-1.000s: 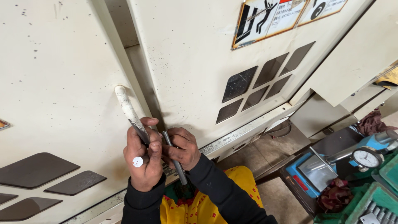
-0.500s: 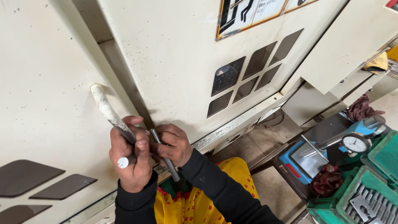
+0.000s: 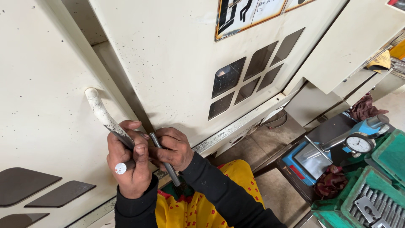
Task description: The person sits on the floor and uses a metal rod to manipulate a latch on a large industrial machine. They open the machine door, reach inside to adjust a component, and then close the door. The person then picks up several metal rods from a nearby crate and places them back.
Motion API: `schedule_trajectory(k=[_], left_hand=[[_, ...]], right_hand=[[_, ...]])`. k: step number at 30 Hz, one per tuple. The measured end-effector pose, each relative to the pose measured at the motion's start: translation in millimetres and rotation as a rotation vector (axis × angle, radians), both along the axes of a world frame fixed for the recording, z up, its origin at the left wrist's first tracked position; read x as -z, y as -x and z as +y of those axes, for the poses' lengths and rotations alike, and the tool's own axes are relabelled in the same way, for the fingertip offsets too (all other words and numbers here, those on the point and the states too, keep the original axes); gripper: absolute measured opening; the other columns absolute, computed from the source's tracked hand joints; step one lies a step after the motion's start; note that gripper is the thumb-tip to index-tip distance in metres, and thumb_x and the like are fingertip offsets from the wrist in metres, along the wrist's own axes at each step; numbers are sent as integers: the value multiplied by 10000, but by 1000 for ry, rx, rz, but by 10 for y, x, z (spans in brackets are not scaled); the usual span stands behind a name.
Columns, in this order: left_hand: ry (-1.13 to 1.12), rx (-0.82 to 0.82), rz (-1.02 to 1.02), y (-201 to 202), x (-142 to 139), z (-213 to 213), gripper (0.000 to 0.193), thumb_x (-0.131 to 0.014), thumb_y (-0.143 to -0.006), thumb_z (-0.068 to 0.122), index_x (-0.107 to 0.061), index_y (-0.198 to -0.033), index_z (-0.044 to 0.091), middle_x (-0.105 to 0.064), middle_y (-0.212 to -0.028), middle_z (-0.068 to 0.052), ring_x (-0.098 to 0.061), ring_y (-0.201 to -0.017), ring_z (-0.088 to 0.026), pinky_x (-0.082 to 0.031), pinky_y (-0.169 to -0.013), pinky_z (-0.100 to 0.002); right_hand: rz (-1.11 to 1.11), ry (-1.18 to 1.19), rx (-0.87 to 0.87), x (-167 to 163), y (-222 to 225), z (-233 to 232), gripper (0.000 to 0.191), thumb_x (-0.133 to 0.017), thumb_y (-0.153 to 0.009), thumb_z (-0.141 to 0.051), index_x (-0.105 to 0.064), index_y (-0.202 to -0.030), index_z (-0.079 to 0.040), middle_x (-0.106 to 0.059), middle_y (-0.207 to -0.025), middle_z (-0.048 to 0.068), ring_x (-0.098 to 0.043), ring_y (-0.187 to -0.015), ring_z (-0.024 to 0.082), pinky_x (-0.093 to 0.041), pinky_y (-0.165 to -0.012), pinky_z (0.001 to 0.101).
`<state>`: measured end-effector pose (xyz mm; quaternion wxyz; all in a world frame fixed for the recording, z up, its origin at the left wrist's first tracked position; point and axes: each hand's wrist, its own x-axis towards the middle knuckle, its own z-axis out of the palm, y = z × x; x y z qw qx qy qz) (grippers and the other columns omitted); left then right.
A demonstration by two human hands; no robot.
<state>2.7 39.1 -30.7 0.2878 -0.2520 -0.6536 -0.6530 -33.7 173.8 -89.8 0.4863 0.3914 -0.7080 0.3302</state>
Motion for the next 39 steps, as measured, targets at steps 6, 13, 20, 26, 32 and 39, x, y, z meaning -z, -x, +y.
schedule_trajectory(k=[6, 13, 20, 26, 32, 39], left_hand=[[32, -6, 58, 9, 9, -12, 385, -569, -1129, 360, -483, -1170, -13, -528, -824, -11, -561, -1052, -145, -525, -962, -332], [22, -9, 18, 6, 9, -25, 390, -568, -1118, 365, -493, -1166, -15, -537, -841, -23, -561, -1028, -140, -532, -980, -357], [9, -2, 23, -2, 4, -22, 376, -573, -1120, 359, -496, -1164, -6, -538, -855, -25, -553, -1046, -148, -533, -991, -363], [14, -2, -6, -9, 1, -38, 386, -573, -1100, 364, -497, -1168, -9, -540, -849, -26, -545, -953, -129, -530, -961, -355], [41, -9, 37, -4, -14, -44, 341, -558, -1122, 329, -491, -1156, -4, -541, -821, -19, -572, -1011, -150, -533, -991, -355], [24, -12, -7, -21, 9, -56, 344, -580, -1114, 326, -487, -1148, -4, -574, -923, -55, -553, -953, -134, -526, -968, -349]], right_hand=[[16, 18, 10, 18, -1, -21, 403, -847, -668, -78, -706, -1042, -125, -602, -952, 47, -644, -1073, 293, -617, -885, 414], [17, 30, 4, 4, -1, -53, 404, -858, -685, -62, -695, -1049, -123, -602, -973, 43, -644, -1076, 290, -617, -880, 408], [27, 23, 9, -8, -4, -49, 425, -862, -676, -56, -704, -1064, -127, -586, -950, 47, -640, -1061, 290, -613, -862, 407], [46, 33, 9, -1, 9, -60, 386, -860, -693, -52, -701, -1039, -115, -605, -961, 51, -649, -1063, 292, -622, -866, 407], [30, 26, 8, -20, -12, -58, 402, -852, -670, -60, -711, -1042, -112, -606, -954, 54, -649, -1060, 299, -617, -858, 412], [27, 17, 13, 33, 6, -64, 416, -848, -673, -70, -706, -1059, -128, -590, -934, 45, -647, -1063, 294, -616, -874, 409]])
